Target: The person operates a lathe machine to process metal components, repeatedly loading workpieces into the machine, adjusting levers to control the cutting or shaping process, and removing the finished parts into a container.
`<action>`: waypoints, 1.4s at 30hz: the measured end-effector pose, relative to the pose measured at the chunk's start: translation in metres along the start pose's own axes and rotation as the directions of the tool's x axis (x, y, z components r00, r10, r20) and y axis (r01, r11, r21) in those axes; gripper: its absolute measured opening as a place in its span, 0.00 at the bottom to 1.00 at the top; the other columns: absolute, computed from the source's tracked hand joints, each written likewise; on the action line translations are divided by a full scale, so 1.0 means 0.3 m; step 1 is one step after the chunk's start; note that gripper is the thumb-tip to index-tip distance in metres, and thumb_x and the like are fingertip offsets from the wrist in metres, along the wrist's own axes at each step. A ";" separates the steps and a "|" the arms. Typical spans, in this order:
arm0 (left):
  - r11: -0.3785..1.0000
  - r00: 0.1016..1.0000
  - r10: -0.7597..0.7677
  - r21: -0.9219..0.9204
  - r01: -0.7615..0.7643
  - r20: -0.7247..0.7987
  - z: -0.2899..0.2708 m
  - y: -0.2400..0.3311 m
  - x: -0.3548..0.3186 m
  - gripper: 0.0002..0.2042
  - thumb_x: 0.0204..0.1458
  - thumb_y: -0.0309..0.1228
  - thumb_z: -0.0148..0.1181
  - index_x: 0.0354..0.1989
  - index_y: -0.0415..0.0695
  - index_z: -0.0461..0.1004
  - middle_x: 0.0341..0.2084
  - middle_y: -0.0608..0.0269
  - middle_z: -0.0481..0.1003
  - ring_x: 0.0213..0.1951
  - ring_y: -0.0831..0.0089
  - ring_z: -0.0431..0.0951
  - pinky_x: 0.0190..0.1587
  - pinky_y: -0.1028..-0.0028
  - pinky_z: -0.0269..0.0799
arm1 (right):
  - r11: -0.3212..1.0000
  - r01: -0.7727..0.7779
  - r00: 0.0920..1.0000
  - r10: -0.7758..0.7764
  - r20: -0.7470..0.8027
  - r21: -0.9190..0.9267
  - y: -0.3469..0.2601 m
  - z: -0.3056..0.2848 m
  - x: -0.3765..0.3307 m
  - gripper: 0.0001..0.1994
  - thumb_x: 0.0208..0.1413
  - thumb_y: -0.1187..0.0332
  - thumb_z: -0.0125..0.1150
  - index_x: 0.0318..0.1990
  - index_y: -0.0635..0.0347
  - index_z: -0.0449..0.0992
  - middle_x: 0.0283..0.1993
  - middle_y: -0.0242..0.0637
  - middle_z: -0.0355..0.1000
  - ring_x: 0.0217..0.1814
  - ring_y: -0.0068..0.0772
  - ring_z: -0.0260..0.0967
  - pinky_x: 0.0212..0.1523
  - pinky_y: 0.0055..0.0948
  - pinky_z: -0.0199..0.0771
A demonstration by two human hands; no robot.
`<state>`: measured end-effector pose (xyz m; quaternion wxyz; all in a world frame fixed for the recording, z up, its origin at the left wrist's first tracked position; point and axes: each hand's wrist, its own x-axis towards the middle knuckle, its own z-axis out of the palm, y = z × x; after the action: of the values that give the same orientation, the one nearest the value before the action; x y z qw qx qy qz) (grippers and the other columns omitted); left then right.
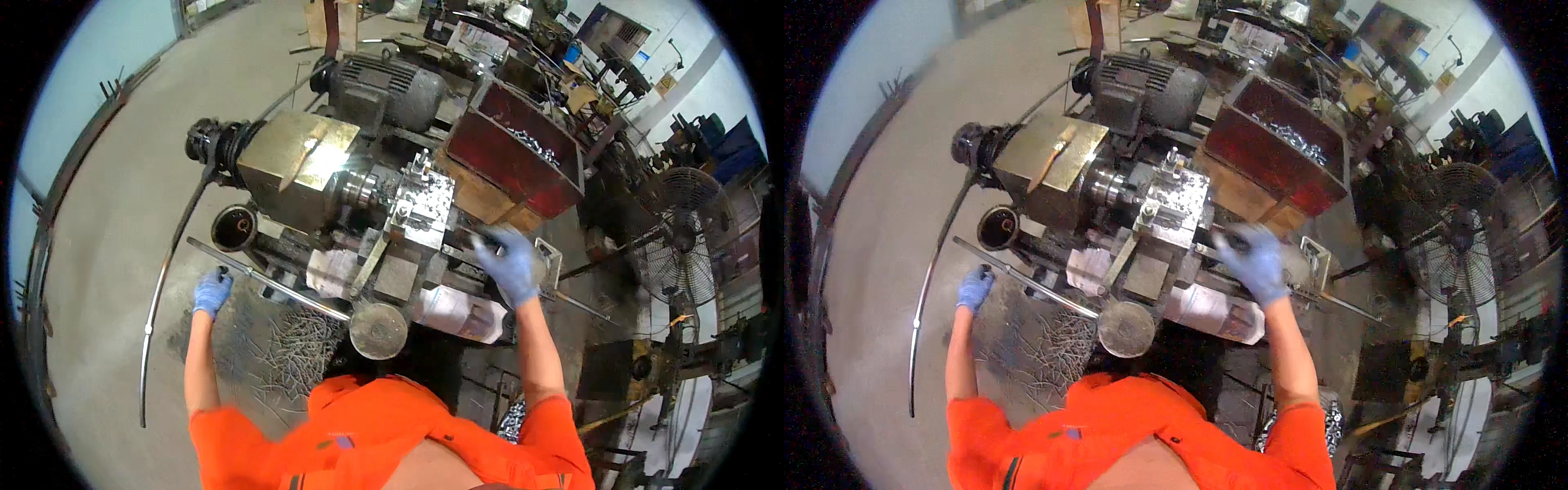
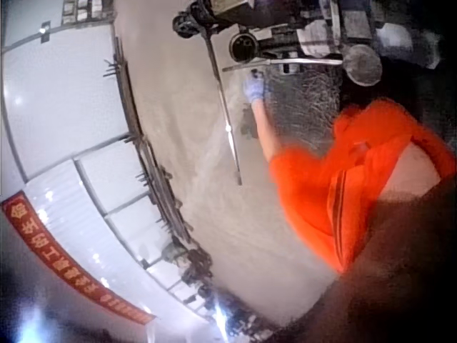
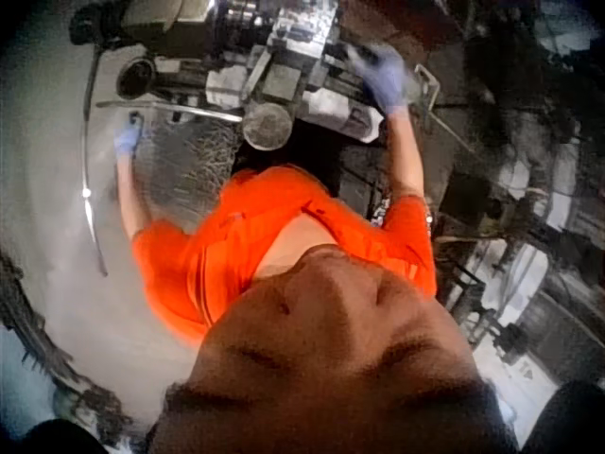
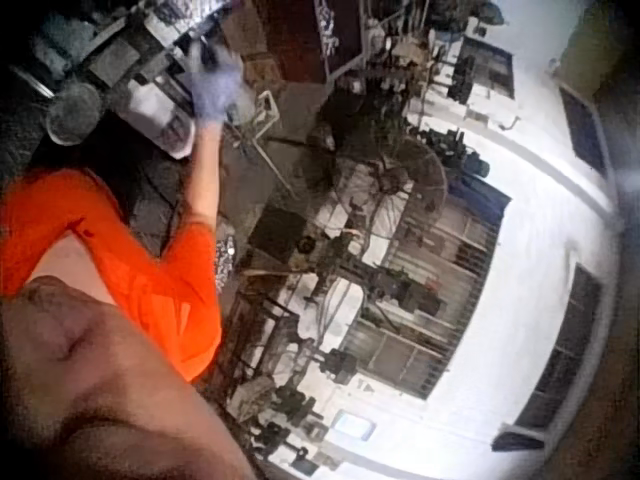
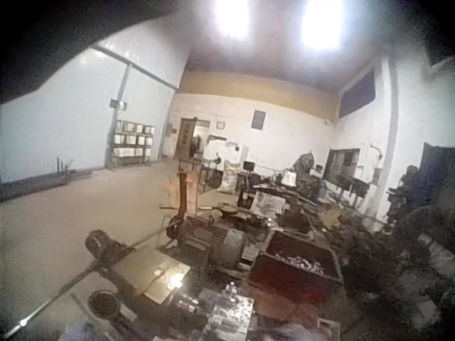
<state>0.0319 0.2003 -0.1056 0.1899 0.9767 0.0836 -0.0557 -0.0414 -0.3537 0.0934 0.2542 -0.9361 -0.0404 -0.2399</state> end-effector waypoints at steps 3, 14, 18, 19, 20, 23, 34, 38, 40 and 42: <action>0.972 0.925 0.159 -0.112 -0.209 -0.346 -0.244 -0.022 -0.036 0.17 0.51 0.42 0.52 0.46 0.49 0.72 0.31 0.52 0.76 0.35 0.58 0.77 0.40 0.64 0.70 | 0.963 0.268 0.959 -0.265 0.098 -0.018 -0.123 0.151 0.180 0.20 0.44 0.51 0.60 0.34 0.59 0.78 0.35 0.42 0.74 0.40 0.47 0.69 0.47 0.38 0.66; 0.947 0.877 -0.249 0.086 0.309 -0.411 -0.257 -0.001 -0.245 0.20 0.49 0.51 0.51 0.32 0.44 0.72 0.28 0.49 0.75 0.33 0.50 0.75 0.36 0.57 0.69 | 0.885 0.353 0.851 -0.168 0.498 -0.305 -0.230 0.445 0.353 0.27 0.47 0.42 0.50 0.29 0.61 0.78 0.30 0.48 0.74 0.35 0.49 0.71 0.48 0.41 0.63; 0.947 0.848 -0.229 0.091 0.307 -0.479 -0.242 0.173 -0.384 0.19 0.45 0.50 0.55 0.30 0.44 0.72 0.26 0.48 0.75 0.31 0.51 0.76 0.35 0.57 0.69 | 0.917 0.319 0.831 -0.148 0.535 -0.241 -0.238 0.476 0.357 0.26 0.46 0.43 0.52 0.29 0.62 0.78 0.30 0.49 0.74 0.35 0.50 0.71 0.48 0.40 0.65; 0.942 0.856 -0.258 0.081 0.326 -0.448 -0.253 0.181 -0.388 0.19 0.45 0.50 0.56 0.30 0.44 0.72 0.26 0.49 0.75 0.31 0.51 0.76 0.35 0.57 0.69 | 0.913 0.337 0.831 -0.174 0.528 -0.228 -0.239 0.474 0.353 0.26 0.46 0.44 0.53 0.29 0.62 0.77 0.30 0.49 0.74 0.35 0.50 0.71 0.47 0.40 0.66; 0.936 0.863 -0.285 0.072 0.344 -0.416 -0.265 0.189 -0.388 0.19 0.44 0.50 0.56 0.31 0.44 0.72 0.27 0.49 0.76 0.31 0.51 0.76 0.35 0.57 0.69 | 0.920 0.322 0.831 -0.162 0.533 -0.223 -0.239 0.471 0.351 0.26 0.45 0.44 0.53 0.29 0.62 0.77 0.29 0.49 0.74 0.34 0.50 0.71 0.46 0.40 0.66; 0.933 0.871 -0.289 0.088 0.349 -0.397 -0.264 0.193 -0.381 0.19 0.44 0.48 0.57 0.33 0.43 0.72 0.27 0.49 0.76 0.31 0.51 0.76 0.36 0.58 0.70 | 0.939 0.282 0.833 -0.137 0.536 -0.197 -0.251 0.461 0.349 0.26 0.45 0.44 0.54 0.28 0.63 0.77 0.28 0.49 0.73 0.34 0.49 0.71 0.45 0.41 0.67; 0.948 0.886 -0.156 0.187 0.259 -0.436 -0.229 0.110 -0.348 0.23 0.45 0.46 0.56 0.45 0.43 0.70 0.33 0.48 0.76 0.35 0.53 0.77 0.37 0.60 0.70 | 0.896 0.374 0.908 -0.301 0.291 -0.240 -0.233 0.212 0.347 0.28 0.52 0.44 0.44 0.23 0.61 0.78 0.23 0.45 0.72 0.30 0.44 0.70 0.45 0.39 0.61; 0.950 0.925 0.047 0.302 0.076 -0.378 -0.276 0.137 -0.311 0.21 0.47 0.42 0.55 0.47 0.44 0.69 0.36 0.50 0.75 0.39 0.56 0.76 0.41 0.62 0.69 | 0.839 0.281 0.960 -0.238 0.150 -0.466 -0.065 -0.012 0.416 0.24 0.51 0.44 0.46 0.25 0.55 0.77 0.22 0.43 0.72 0.30 0.42 0.70 0.44 0.38 0.63; 0.963 0.933 0.096 0.268 0.001 -0.348 -0.357 0.267 -0.279 0.20 0.48 0.41 0.55 0.48 0.44 0.69 0.37 0.51 0.75 0.39 0.57 0.76 0.42 0.63 0.68 | 0.796 0.090 0.994 -0.109 0.005 -0.599 0.004 -0.137 0.455 0.22 0.49 0.45 0.50 0.33 0.54 0.78 0.36 0.45 0.73 0.39 0.44 0.69 0.46 0.39 0.63; 0.987 0.892 0.159 0.094 -0.131 -0.422 -0.413 0.399 -0.247 0.21 0.49 0.41 0.55 0.51 0.44 0.68 0.34 0.52 0.76 0.36 0.59 0.76 0.39 0.63 0.69 | 0.758 0.024 0.940 -0.238 -0.243 -0.652 0.044 -0.174 0.443 0.23 0.46 0.46 0.54 0.41 0.55 0.76 0.51 0.49 0.67 0.49 0.48 0.64 0.52 0.41 0.61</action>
<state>-0.0089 0.1276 0.0621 0.1394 0.9740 0.0484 0.1718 0.0559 -0.3970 0.1893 -0.0947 -0.9111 0.0181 -0.4008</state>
